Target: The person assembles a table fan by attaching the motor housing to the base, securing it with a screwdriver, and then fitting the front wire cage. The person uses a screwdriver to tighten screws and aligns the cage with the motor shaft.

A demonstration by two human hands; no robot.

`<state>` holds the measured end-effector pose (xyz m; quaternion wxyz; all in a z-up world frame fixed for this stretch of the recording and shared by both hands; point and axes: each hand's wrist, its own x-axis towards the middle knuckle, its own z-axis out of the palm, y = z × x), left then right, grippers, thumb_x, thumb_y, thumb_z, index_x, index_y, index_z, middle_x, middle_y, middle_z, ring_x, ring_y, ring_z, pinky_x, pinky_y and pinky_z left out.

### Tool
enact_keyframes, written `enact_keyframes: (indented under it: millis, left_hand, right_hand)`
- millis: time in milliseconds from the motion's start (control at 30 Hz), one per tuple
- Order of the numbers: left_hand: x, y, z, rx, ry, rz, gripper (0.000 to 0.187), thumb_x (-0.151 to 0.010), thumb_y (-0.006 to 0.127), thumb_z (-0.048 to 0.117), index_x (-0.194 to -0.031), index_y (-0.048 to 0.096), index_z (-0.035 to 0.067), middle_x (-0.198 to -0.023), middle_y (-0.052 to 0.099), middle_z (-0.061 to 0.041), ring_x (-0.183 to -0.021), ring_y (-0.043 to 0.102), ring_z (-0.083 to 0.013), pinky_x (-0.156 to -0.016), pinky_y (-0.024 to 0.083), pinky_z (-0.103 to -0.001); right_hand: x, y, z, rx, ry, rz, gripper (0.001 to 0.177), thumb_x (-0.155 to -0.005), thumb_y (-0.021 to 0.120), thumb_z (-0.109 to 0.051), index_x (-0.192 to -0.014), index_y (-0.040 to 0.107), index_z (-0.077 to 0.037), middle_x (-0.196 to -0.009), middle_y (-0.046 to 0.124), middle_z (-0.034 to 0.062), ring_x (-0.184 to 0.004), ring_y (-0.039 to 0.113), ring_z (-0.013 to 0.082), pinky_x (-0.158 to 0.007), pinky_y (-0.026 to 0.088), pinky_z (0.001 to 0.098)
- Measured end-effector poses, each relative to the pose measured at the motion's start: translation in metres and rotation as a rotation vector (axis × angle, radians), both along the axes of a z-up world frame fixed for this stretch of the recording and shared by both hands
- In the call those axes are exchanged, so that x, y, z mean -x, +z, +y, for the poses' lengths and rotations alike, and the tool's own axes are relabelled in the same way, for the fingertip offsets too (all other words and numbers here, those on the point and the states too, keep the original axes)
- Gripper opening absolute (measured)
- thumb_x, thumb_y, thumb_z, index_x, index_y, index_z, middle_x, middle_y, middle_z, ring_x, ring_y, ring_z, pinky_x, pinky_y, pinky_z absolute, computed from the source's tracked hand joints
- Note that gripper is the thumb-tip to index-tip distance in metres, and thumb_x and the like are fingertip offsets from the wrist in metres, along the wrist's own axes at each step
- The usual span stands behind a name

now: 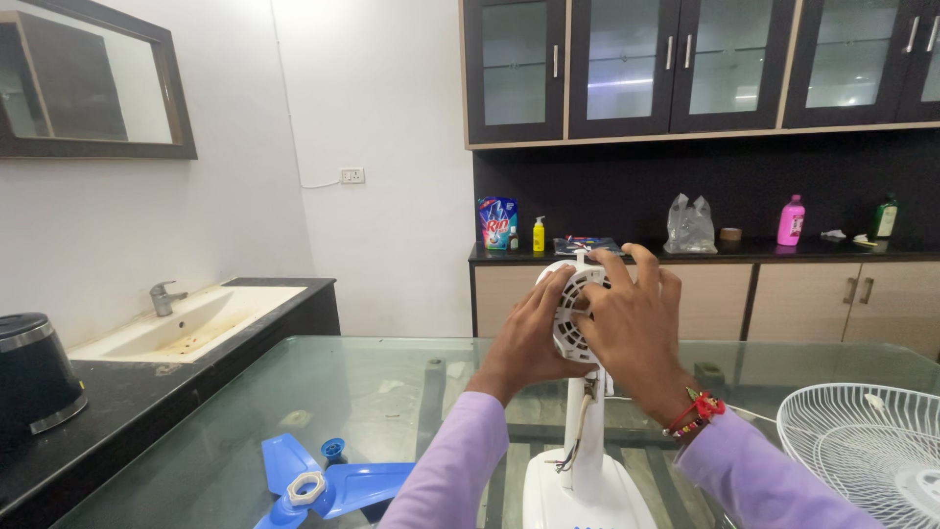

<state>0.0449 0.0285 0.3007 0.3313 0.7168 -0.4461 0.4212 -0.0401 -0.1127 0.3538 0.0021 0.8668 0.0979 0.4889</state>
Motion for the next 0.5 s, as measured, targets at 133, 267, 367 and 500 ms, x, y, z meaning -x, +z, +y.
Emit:
enact_keyframes:
  millis: [133, 267, 367, 500]
  left_hand:
    - [0.0002, -0.0006, 0.0013, 0.017, -0.024, -0.009, 0.126, -0.051, 0.100, 0.036, -0.157, 0.035, 0.011, -0.156, 0.050, -0.018, -0.144, 0.049, -0.0419, -0.118, 0.044, -0.051]
    - [-0.0004, 0.0005, -0.0002, 0.014, -0.019, 0.007, 0.127, -0.049, 0.100, 0.035, -0.156, 0.035, 0.011, -0.156, 0.050, -0.018, -0.143, 0.050, -0.0419, -0.118, 0.044, -0.051]
    - [0.0004, 0.0002, -0.0004, 0.012, -0.008, 0.015, 0.127, -0.050, 0.100, 0.037, -0.156, 0.034, 0.010, -0.154, 0.050, -0.018, -0.142, 0.050, -0.0422, -0.118, 0.043, -0.051]
    - [0.0010, 0.0001, 0.0012, 0.009, -0.021, -0.033, 0.125, -0.055, 0.100, 0.037, -0.158, 0.033, 0.009, -0.155, 0.050, -0.018, -0.144, 0.050, -0.0425, -0.119, 0.045, -0.050]
  right_hand:
    - [0.0016, -0.0026, 0.0008, 0.035, 0.042, -0.018, 0.016, -0.076, 0.079, -0.025, -0.085, 0.082, -0.011, -0.139, 0.059, 0.0020, -0.139, 0.036, 0.0308, -0.107, 0.031, 0.0513]
    - [0.0015, -0.0082, 0.0019, 0.165, 0.010, -0.083, 0.014, -0.075, 0.078, -0.021, -0.083, 0.082, -0.010, -0.141, 0.059, 0.0033, -0.140, 0.037, 0.0297, -0.108, 0.032, 0.0492]
    - [0.0004, -0.0082, -0.0008, 0.166, 0.045, -0.099, 0.015, -0.075, 0.078, -0.022, -0.084, 0.082, -0.009, -0.141, 0.059, 0.0044, -0.140, 0.037, 0.0295, -0.107, 0.032, 0.0496]
    - [-0.0037, -0.0055, -0.0030, 0.018, 0.092, -0.014, 0.015, -0.074, 0.079, -0.023, -0.083, 0.083, -0.011, -0.139, 0.059, 0.0028, -0.140, 0.036, 0.0308, -0.108, 0.030, 0.0509]
